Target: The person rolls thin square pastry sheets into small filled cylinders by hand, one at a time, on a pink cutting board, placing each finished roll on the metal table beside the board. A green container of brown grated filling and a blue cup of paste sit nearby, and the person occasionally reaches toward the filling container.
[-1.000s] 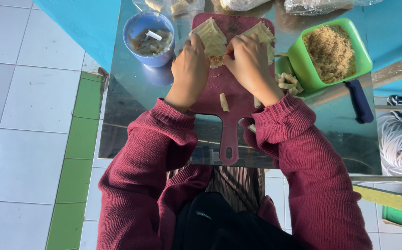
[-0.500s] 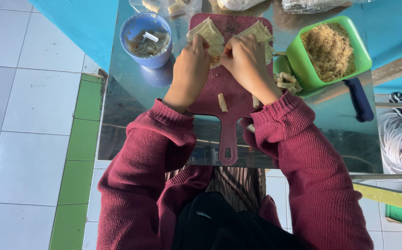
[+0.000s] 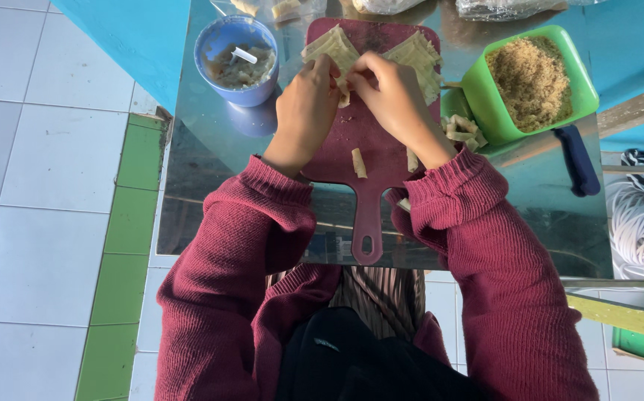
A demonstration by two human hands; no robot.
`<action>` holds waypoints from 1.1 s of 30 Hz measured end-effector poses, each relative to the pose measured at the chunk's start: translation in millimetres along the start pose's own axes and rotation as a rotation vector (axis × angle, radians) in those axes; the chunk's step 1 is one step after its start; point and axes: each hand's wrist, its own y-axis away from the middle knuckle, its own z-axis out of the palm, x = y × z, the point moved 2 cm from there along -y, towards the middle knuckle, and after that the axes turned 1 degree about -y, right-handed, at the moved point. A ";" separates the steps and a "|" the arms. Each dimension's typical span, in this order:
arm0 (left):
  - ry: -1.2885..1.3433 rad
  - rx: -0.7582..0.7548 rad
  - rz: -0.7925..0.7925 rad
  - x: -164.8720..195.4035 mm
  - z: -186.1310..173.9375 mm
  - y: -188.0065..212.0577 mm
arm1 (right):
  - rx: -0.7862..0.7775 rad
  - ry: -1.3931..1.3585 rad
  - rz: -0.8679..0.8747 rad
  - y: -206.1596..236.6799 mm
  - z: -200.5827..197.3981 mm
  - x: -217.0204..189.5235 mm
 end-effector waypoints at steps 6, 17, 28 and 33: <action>0.008 -0.006 0.014 -1.1 0.0 0.5 | -0.008 0.045 -0.134 6.5 -3.5 -11.3; 0.076 -0.081 0.012 -6.5 -5.0 -3.8 | -0.019 0.468 -0.499 6.5 -7.5 -17.1; -0.010 -0.090 0.438 -2.6 -40.4 7.6 | -0.075 0.362 -0.467 4.1 -8.9 -9.5; -0.029 -0.081 0.463 -3.1 -35.9 2.3 | -0.082 0.365 -0.466 1.5 -8.4 -5.1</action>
